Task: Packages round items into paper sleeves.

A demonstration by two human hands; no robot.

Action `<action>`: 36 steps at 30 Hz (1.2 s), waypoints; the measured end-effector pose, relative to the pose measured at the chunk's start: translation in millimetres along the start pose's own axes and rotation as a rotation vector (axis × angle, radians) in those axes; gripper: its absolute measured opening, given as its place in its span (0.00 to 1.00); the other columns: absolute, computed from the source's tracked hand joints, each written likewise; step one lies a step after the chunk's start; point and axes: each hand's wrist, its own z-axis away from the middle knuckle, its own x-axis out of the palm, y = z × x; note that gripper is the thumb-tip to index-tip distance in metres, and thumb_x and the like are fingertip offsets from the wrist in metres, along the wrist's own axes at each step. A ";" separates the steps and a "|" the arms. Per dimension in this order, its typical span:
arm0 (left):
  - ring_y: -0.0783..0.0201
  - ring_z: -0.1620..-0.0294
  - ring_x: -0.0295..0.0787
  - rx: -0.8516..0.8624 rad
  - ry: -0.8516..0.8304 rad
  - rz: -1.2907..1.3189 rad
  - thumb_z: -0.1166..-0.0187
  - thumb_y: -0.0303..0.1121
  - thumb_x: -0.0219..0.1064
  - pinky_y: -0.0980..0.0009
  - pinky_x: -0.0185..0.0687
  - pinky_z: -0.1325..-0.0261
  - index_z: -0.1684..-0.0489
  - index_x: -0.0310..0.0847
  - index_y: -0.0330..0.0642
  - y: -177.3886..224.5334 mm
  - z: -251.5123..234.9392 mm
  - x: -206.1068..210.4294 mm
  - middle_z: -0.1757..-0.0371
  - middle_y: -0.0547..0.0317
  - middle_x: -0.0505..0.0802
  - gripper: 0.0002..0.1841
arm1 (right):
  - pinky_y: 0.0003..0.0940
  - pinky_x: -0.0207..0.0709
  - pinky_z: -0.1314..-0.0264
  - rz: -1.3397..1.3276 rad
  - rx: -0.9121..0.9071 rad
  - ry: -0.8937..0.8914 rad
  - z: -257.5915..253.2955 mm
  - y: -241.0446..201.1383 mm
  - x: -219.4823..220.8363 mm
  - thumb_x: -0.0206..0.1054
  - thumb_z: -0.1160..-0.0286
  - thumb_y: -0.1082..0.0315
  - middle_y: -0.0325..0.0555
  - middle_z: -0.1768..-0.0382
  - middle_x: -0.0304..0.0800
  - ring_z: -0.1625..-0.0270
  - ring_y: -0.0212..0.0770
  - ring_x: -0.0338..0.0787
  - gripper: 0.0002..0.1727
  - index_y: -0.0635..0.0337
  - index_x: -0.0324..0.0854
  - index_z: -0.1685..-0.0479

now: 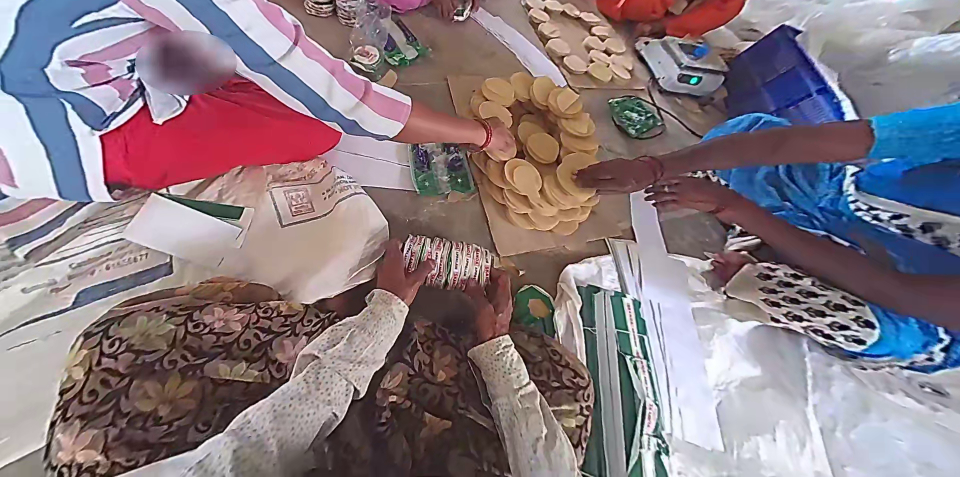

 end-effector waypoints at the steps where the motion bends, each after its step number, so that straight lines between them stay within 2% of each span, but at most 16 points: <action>1: 0.39 0.25 0.79 -0.015 0.028 0.090 0.30 0.41 0.80 0.48 0.72 0.21 0.20 0.59 0.22 -5.9 -0.5 -0.5 0.28 0.25 0.81 0.45 | 0.47 0.81 0.32 0.064 -0.054 0.002 2.2 -4.8 1.3 0.70 0.30 0.71 0.66 0.38 0.87 0.37 0.51 0.89 0.31 0.74 0.69 0.25; 4: 0.41 0.21 0.74 -0.071 0.119 0.419 0.27 0.38 0.77 0.51 0.68 0.18 0.17 0.57 0.21 -25.4 2.8 -1.7 0.24 0.23 0.76 0.43 | 0.58 0.78 0.31 0.316 -0.369 -0.006 13.8 -40.4 8.4 0.63 0.25 0.61 0.68 0.33 0.86 0.34 0.60 0.88 0.30 0.76 0.76 0.29; 7: 0.44 0.33 0.82 -0.110 0.194 0.651 0.19 0.39 0.69 0.50 0.78 0.29 0.28 0.68 0.19 -31.3 6.2 -4.8 0.34 0.26 0.83 0.31 | 0.65 0.78 0.36 0.568 -0.712 0.000 30.6 -94.5 17.7 0.51 0.16 0.53 0.61 0.29 0.86 0.29 0.65 0.87 0.28 0.66 0.89 0.39; 9: 0.51 0.42 0.86 -0.130 0.199 0.840 0.15 0.37 0.64 0.53 0.83 0.37 0.32 0.71 0.22 -22.3 14.6 -18.1 0.41 0.33 0.86 0.25 | 0.61 0.77 0.41 0.661 -0.912 0.012 46.9 -130.3 25.5 0.50 0.13 0.53 0.56 0.31 0.89 0.33 0.63 0.89 0.26 0.57 0.93 0.46; 11: 0.58 0.50 0.86 -0.117 0.165 1.038 0.13 0.36 0.58 0.58 0.85 0.44 0.33 0.70 0.25 -8.9 29.6 -40.8 0.48 0.41 0.87 0.21 | 0.61 0.74 0.38 0.731 -1.076 0.005 67.4 -164.1 33.2 0.52 0.14 0.55 0.53 0.33 0.91 0.34 0.60 0.90 0.23 0.52 0.94 0.47; 14: 0.64 0.57 0.88 -0.006 0.164 1.221 0.11 0.36 0.53 0.63 0.87 0.50 0.37 0.71 0.29 -12.9 55.7 -87.0 0.55 0.50 0.89 0.17 | 0.61 0.59 0.24 0.705 -1.284 -0.069 97.4 -202.3 54.1 0.48 0.10 0.53 0.48 0.34 0.92 0.29 0.55 0.86 0.24 0.48 0.93 0.42; 16: 0.66 0.57 0.91 0.135 0.220 1.276 0.14 0.37 0.52 0.64 0.89 0.49 0.43 0.73 0.32 -36.5 74.6 -119.4 0.57 0.55 0.91 0.16 | 0.67 0.44 0.14 0.626 -1.409 -0.165 120.2 -216.2 76.6 0.45 0.08 0.51 0.46 0.32 0.91 0.21 0.56 0.79 0.26 0.47 0.89 0.36; 18: 0.65 0.54 0.90 0.200 0.330 1.299 0.14 0.39 0.53 0.62 0.88 0.45 0.42 0.74 0.31 -67.2 100.1 -158.6 0.55 0.53 0.91 0.18 | 0.72 0.35 0.13 0.504 -1.510 -0.303 147.8 -224.7 107.0 0.44 0.10 0.53 0.47 0.31 0.89 0.17 0.58 0.75 0.26 0.47 0.86 0.31; 21: 0.65 0.51 0.90 0.235 0.605 1.351 0.13 0.37 0.53 0.63 0.87 0.43 0.36 0.74 0.30 -107.3 156.8 -219.9 0.51 0.52 0.91 0.19 | 0.67 0.47 0.17 0.322 -1.623 -0.463 199.5 -233.6 159.4 0.46 0.10 0.53 0.46 0.30 0.90 0.20 0.58 0.77 0.25 0.45 0.86 0.30; 24: 0.63 0.49 0.89 0.269 0.850 1.392 0.10 0.35 0.46 0.62 0.86 0.42 0.33 0.69 0.31 -145.7 221.4 -274.7 0.49 0.50 0.89 0.18 | 0.62 0.58 0.25 0.145 -1.682 -0.638 259.6 -238.2 215.4 0.47 0.10 0.53 0.44 0.30 0.90 0.24 0.57 0.80 0.25 0.45 0.89 0.32; 26: 0.62 0.50 0.90 0.298 0.987 1.399 0.11 0.37 0.43 0.61 0.88 0.44 0.32 0.68 0.31 -183.3 251.8 -298.2 0.50 0.50 0.91 0.21 | 0.61 0.61 0.26 0.023 -1.687 -0.789 299.0 -236.2 252.2 0.47 0.10 0.52 0.43 0.32 0.91 0.26 0.56 0.82 0.25 0.45 0.91 0.36; 29: 0.64 0.52 0.92 0.243 1.189 1.399 0.06 0.41 0.33 0.63 0.89 0.49 0.32 0.71 0.34 -225.0 286.4 -312.7 0.52 0.53 0.93 0.25 | 0.56 0.68 0.33 -0.174 -1.589 -0.980 351.6 -222.4 301.7 0.56 0.16 0.61 0.43 0.42 0.96 0.37 0.55 0.87 0.18 0.47 0.96 0.50; 31: 0.63 0.51 0.92 0.213 1.288 1.405 0.07 0.41 0.33 0.63 0.90 0.49 0.30 0.70 0.35 -252.1 296.5 -317.1 0.50 0.52 0.92 0.25 | 0.55 0.71 0.40 -0.235 -1.473 -1.049 379.2 -212.7 326.2 0.62 0.23 0.63 0.51 0.48 0.93 0.43 0.57 0.86 0.14 0.49 0.96 0.54; 32: 0.63 0.50 0.92 0.199 1.322 1.404 0.08 0.41 0.34 0.62 0.90 0.48 0.30 0.70 0.35 -263.5 299.0 -318.8 0.49 0.51 0.92 0.25 | 0.59 0.70 0.40 -0.219 -1.409 -1.086 388.9 -210.5 334.4 0.65 0.27 0.62 0.59 0.44 0.89 0.40 0.62 0.84 0.14 0.55 0.93 0.50; 34: 0.61 0.47 0.91 0.157 1.351 1.414 0.09 0.43 0.37 0.60 0.89 0.46 0.26 0.67 0.35 -280.1 299.2 -322.2 0.45 0.50 0.91 0.26 | 0.72 0.65 0.29 -0.133 -1.211 -1.204 397.4 -208.6 349.2 0.75 0.37 0.58 0.75 0.26 0.73 0.24 0.76 0.71 0.33 0.70 0.80 0.33; 36: 0.60 0.49 0.91 0.105 1.351 1.457 0.10 0.46 0.38 0.59 0.90 0.49 0.26 0.68 0.36 -290.5 291.1 -329.8 0.45 0.49 0.91 0.27 | 0.69 0.57 0.16 -0.058 -0.906 -1.313 395.7 -204.1 370.7 0.82 0.48 0.53 0.78 0.16 0.59 0.13 0.74 0.59 0.53 0.76 0.65 0.21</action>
